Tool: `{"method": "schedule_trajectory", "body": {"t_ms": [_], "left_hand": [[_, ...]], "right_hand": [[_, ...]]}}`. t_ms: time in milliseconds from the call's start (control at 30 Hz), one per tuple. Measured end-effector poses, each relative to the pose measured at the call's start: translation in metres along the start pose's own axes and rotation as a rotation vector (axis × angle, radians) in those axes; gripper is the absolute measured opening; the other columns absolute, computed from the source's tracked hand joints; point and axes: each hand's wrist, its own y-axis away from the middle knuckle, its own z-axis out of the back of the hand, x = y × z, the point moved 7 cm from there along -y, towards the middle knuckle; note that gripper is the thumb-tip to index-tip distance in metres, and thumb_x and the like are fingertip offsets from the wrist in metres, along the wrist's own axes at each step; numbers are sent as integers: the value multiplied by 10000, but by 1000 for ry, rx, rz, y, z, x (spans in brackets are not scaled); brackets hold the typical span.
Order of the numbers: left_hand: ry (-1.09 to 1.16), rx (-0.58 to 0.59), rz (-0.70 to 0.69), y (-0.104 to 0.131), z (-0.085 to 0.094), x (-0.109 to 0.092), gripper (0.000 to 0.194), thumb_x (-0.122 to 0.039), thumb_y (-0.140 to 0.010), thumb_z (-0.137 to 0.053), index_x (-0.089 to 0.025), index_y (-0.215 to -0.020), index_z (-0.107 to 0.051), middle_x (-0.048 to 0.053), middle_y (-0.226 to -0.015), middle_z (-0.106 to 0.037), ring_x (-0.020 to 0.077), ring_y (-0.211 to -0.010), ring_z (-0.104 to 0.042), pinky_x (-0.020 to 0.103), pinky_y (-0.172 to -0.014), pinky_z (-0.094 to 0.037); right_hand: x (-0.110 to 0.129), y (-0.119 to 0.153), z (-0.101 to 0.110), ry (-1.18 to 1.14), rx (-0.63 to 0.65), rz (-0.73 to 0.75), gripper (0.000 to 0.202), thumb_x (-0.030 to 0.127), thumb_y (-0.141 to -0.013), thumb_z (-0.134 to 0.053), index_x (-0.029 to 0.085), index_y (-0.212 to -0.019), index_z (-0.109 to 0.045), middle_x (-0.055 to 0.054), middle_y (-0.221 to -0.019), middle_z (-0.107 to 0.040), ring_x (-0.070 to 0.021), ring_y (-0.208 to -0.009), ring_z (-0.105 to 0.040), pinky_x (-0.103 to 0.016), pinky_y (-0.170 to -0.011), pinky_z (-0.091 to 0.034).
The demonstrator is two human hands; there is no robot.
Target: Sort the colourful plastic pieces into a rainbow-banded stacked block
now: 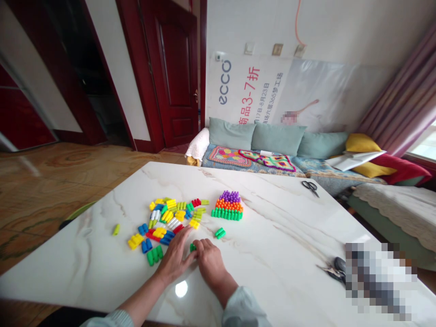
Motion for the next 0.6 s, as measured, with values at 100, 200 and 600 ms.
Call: {"method": "schedule_trajectory", "body": {"t_ms": [100, 200, 600], "left_hand": [[8, 11, 13, -1, 1, 0, 664, -406, -913, -517, -191, -1477, -238, 163, -1486, -358, 313, -1382, -322, 518, -1092, -346], [14, 1, 18, -1, 2, 0, 667, -406, -910, -524, -209, -1481, -241, 158, -1481, -365, 318, -1373, -337, 526, -1086, -352], [-29, -27, 37, 2, -2, 5, 676, -419, -911, -526, -193, -1480, -243, 149, -1479, -376, 301, -1362, -358, 487, -1087, -369]], "right_hand": [[-26, -1, 23, -92, -168, -113, 189, 190, -923, -462, 196, -1055, -597, -54, -878, -663, -178, -827, -612, -282, -750, -492], [-60, -13, 48, -91, -304, -245, 215, 208, -909, -460, 195, -1047, -625, -68, -931, -663, -184, -855, -621, -291, -765, -493], [-112, -38, 35, 143, -224, -400, 290, 92, -835, -469, 177, -1011, -684, -77, -959, -659, -166, -747, -612, -264, -641, -452]]}}
